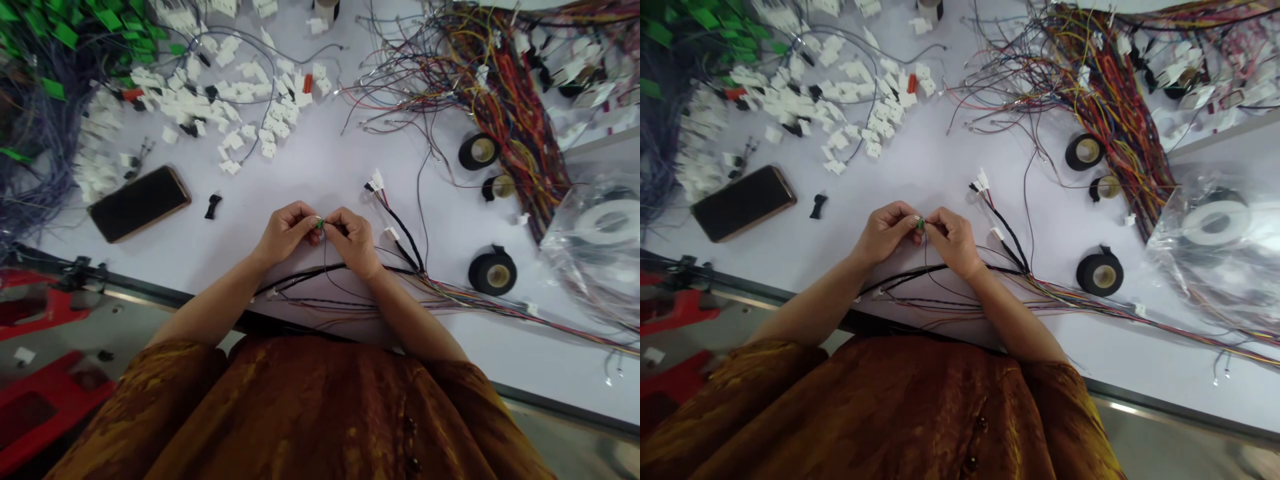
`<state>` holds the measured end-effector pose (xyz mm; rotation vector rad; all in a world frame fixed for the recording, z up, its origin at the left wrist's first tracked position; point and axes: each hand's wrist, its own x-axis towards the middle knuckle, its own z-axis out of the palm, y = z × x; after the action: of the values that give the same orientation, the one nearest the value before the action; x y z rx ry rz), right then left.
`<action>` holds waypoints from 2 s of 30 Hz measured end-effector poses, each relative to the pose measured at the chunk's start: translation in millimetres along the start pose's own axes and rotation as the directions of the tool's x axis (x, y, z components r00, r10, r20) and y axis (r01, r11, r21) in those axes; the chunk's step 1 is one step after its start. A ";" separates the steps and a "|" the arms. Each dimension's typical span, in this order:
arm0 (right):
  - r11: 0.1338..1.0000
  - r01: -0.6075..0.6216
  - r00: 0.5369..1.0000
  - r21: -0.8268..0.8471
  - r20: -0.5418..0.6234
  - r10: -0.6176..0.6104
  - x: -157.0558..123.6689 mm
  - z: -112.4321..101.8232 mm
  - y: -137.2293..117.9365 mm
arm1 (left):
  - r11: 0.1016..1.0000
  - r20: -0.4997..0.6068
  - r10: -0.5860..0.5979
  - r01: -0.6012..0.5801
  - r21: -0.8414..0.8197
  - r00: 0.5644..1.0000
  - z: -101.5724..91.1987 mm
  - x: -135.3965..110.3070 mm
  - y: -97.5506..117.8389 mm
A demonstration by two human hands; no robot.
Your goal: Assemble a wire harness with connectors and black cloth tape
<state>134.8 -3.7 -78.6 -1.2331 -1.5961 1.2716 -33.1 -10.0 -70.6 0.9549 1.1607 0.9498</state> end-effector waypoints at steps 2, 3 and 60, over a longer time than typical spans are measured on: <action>0.999 -0.030 0.999 0.014 -0.012 0.030 0.3 -0.5 -0.7 | 1.000 0.009 -0.023 0.023 -0.019 1.000 -2.1 0.8 -0.2; 0.999 -0.039 0.999 0.025 -0.020 0.039 0.5 -0.8 -1.1 | 0.999 0.008 -0.030 0.030 -0.038 1.000 -3.1 1.2 -0.6; 1.000 0.021 0.988 0.007 0.156 -0.022 2.6 -6.5 0.0 | 0.990 0.056 0.057 -0.064 0.123 0.997 -7.7 -4.3 11.2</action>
<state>140.2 0.6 -77.2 -1.1334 -1.7105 1.3868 -42.4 -9.8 -59.7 1.1149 1.1633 0.9031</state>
